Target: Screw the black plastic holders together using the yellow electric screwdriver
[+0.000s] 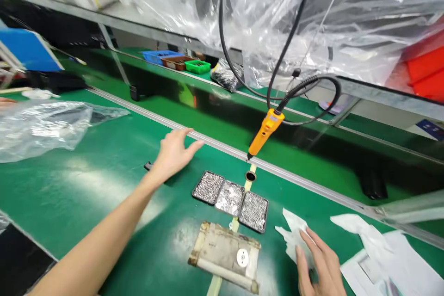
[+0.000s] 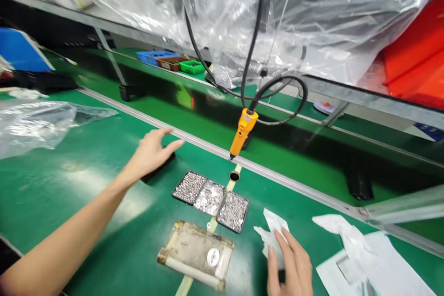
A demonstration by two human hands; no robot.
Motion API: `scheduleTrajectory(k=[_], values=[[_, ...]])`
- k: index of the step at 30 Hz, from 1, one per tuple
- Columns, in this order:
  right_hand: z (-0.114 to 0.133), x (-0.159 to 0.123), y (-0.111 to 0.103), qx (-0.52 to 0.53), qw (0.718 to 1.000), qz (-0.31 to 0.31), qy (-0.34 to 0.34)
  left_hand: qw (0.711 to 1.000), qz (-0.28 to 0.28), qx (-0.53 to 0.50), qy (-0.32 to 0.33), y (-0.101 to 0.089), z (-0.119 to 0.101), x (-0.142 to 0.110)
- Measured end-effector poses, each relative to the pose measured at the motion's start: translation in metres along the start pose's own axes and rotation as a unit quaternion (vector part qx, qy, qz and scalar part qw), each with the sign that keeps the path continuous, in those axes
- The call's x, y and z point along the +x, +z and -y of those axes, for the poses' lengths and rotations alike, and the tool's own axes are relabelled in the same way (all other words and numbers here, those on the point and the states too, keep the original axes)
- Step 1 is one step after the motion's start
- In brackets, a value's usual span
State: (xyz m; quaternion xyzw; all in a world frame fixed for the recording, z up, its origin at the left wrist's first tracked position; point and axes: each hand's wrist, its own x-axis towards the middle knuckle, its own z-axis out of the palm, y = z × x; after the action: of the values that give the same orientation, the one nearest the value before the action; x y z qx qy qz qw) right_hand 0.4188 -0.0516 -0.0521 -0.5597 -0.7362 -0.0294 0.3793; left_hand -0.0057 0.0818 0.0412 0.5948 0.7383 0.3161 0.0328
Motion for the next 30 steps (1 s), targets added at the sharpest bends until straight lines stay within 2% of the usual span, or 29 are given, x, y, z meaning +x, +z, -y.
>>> scheduleTrajectory(k=[1, 3, 6, 8, 13, 17, 21, 24, 27, 30], values=[[0.012, 0.01, -0.003, 0.022, 0.999, 0.025, 0.007, 1.0, 0.005, 0.018, -0.019, -0.007, 0.012, -0.009], [0.032, 0.033, -0.002, 0.07, 0.994, 0.079, -0.03, 0.997, 0.023, 0.047, -0.05, -0.01, 0.034, -0.026], [0.05, 0.065, 0.014, 0.071, 0.978, 0.19, -0.044, 0.993, 0.038, 0.092, -0.063, 0.004, 0.057, -0.048], [0.056, 0.08, 0.028, 0.054, 0.97, 0.233, -0.048, 0.989, 0.031, 0.141, -0.044, 0.017, 0.066, -0.057], [0.064, 0.092, 0.058, 0.029, 0.963, 0.263, -0.053, 0.981, 0.003, 0.195, -0.012, 0.031, 0.074, -0.064], [0.063, 0.09, 0.065, 0.038, 0.963, 0.261, -0.048, 0.976, -0.011, 0.216, -0.001, 0.029, 0.073, -0.063], [0.065, 0.088, 0.058, 0.069, 0.967, 0.244, -0.028, 0.971, -0.009, 0.237, 0.007, 0.026, 0.07, -0.064], [0.072, 0.084, 0.043, 0.109, 0.965, 0.24, -0.005, 0.972, 0.002, 0.234, 0.004, 0.025, 0.069, -0.066], [0.082, 0.072, 0.023, 0.213, 0.944, 0.25, 0.009, 0.978, 0.008, 0.209, -0.004, 0.025, 0.069, -0.066], [0.087, 0.057, 0.006, 0.281, 0.921, 0.266, -0.048, 0.983, 0.013, 0.181, -0.013, 0.023, 0.067, -0.066]])
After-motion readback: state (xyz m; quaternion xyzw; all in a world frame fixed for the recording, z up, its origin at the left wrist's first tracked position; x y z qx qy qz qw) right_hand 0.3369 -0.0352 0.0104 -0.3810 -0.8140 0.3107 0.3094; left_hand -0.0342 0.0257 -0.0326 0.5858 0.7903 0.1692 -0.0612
